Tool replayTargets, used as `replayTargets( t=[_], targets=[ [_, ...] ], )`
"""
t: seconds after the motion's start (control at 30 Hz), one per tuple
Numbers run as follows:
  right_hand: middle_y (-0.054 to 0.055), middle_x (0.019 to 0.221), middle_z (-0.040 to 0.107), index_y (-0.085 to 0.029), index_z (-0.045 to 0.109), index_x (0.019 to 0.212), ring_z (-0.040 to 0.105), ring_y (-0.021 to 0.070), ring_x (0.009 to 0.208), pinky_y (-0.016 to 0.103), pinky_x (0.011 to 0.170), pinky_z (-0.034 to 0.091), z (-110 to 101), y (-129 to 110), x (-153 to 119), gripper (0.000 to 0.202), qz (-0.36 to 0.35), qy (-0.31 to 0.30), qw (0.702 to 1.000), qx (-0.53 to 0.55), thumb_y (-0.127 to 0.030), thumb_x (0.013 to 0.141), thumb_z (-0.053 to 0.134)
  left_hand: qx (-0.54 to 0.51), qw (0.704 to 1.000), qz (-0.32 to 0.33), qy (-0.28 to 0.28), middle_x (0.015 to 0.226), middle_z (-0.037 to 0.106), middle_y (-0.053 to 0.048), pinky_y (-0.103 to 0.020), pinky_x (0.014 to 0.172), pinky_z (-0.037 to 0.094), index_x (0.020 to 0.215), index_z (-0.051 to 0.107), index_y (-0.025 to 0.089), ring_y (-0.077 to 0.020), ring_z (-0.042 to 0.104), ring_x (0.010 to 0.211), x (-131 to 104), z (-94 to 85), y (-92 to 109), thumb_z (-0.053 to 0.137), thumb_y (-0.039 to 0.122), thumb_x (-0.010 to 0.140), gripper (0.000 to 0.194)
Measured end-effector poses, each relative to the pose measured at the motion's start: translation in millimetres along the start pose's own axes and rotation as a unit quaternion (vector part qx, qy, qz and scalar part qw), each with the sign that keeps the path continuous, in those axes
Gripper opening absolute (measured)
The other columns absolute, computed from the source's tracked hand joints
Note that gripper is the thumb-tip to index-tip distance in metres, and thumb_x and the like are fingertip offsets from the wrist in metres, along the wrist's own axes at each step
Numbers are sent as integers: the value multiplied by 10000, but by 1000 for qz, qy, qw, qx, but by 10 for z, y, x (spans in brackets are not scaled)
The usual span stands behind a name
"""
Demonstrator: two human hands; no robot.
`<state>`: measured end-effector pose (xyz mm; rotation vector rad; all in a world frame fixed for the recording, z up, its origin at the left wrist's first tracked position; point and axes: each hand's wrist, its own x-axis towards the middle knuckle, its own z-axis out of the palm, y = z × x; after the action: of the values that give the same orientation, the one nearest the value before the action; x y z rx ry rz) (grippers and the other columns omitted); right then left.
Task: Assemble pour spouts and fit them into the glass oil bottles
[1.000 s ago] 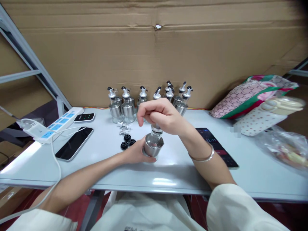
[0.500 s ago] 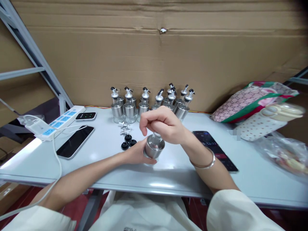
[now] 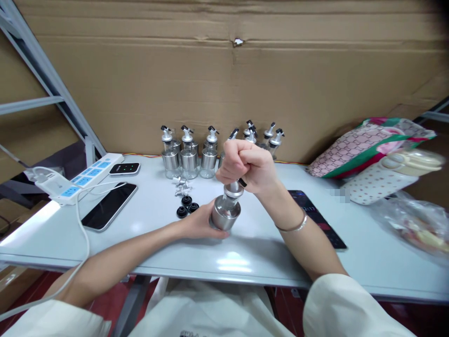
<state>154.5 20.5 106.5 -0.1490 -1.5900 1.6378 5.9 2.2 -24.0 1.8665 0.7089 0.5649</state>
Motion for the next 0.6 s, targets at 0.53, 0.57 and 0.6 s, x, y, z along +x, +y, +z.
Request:
replayTargets(
  t=[0.53, 0.57, 0.6],
  targets=[
    [-102, 382, 152, -218, 253, 517, 118, 42, 320, 176, 329, 244, -186, 179, 47, 279, -5, -100, 989, 106, -203, 638, 504, 5, 1000, 2, -21, 955, 618, -67, -390, 855, 434, 1081, 548, 148, -222, 556, 901, 6, 3, 62, 758, 319, 639, 519],
    [-96, 389, 163, -218, 262, 515, 126, 43, 325, 179, 333, 242, -158, 158, 38, 258, 0, -87, 992, 92, -191, 636, 489, 6, 1000, 2, -21, 959, 615, -65, -392, 859, 432, 1079, 548, 151, -224, 554, 906, 6, 1, 70, 756, 315, 639, 514],
    [-92, 394, 169, -217, 272, 513, 133, 44, 330, 181, 337, 237, -134, 136, 27, 239, 7, -72, 994, 77, -181, 633, 476, 6, 1000, 4, -21, 970, 612, -64, -394, 863, 431, 1081, 546, 156, -226, 553, 915, 6, -1, 77, 753, 309, 639, 512]
  ],
)
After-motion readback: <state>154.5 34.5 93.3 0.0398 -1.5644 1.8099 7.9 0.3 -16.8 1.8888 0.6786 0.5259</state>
